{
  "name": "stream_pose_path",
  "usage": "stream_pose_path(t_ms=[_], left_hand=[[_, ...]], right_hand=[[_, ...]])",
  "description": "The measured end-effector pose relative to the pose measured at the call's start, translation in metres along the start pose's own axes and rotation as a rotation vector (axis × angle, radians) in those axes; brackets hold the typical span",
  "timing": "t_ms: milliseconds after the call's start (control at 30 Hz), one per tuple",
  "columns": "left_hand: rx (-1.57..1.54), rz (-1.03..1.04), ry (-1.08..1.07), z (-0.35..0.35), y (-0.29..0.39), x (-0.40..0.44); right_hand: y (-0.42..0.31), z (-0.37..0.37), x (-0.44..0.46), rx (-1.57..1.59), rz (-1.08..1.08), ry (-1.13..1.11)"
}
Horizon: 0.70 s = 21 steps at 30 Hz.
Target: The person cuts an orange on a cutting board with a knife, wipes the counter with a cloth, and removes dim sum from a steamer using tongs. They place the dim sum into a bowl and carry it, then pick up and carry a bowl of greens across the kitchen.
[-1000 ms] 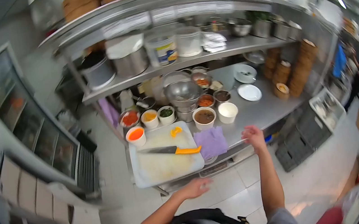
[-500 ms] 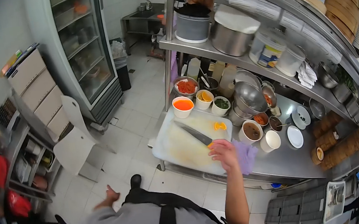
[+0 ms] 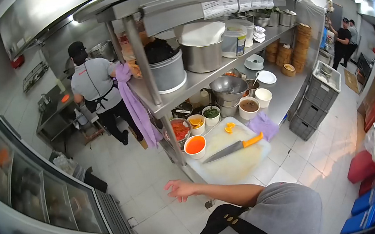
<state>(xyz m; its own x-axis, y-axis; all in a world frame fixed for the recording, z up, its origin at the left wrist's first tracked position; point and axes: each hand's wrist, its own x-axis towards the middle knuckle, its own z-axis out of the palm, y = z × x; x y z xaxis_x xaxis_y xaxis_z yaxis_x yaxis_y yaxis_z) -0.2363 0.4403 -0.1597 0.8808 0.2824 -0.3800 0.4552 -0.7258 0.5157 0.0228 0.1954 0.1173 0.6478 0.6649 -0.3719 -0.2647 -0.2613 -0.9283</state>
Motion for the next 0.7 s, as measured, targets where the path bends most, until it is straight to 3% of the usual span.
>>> stream_pose_path(t_ms=[133, 200, 233, 267, 400, 467, 533, 567, 600, 633, 700], left_hand=[[0.096, 0.134, 0.114, -0.064, 0.040, 0.099], [-0.011, 0.279, 0.211, -0.116, 0.070, 0.144], [-0.024, 0.402, 0.184, -0.152, 0.079, 0.171], [-0.109, 0.390, 0.064, -0.196, 0.088, 0.193], [-0.215, 0.124, -0.010, -0.315, 0.055, 0.280], [-0.236, -0.025, 0.224, -0.356, 0.016, 0.321], [-0.161, -0.224, 0.340, -0.345, -0.070, 0.353], [-0.041, -0.292, 0.301, -0.339, -0.109, 0.357], [0.011, -0.467, 0.119, -0.353, -0.105, 0.334], [0.166, -0.456, -0.004, -0.334, -0.149, 0.331], [0.118, -0.661, -0.098, -0.299, -0.193, 0.301]], right_hand=[[0.020, -0.022, 0.055, -0.397, -0.052, 0.065], [0.046, -0.047, 0.096, -0.252, 0.088, -0.008], [0.037, -0.051, 0.107, -0.254, 0.123, 0.046], [0.045, -0.060, 0.134, -0.222, 0.186, 0.109], [-0.010, -0.057, 0.238, -0.119, 0.205, 0.126], [-0.028, -0.059, 0.321, -0.042, 0.201, 0.116], [-0.047, -0.048, 0.409, -0.146, 0.215, 0.069], [-0.058, -0.039, 0.450, -0.235, 0.223, 0.071], [-0.060, -0.031, 0.487, -0.592, -0.096, 0.059], [-0.065, -0.021, 0.522, -0.933, -0.424, 0.034], [-0.110, 0.008, 0.572, -0.854, -0.561, -0.100]])
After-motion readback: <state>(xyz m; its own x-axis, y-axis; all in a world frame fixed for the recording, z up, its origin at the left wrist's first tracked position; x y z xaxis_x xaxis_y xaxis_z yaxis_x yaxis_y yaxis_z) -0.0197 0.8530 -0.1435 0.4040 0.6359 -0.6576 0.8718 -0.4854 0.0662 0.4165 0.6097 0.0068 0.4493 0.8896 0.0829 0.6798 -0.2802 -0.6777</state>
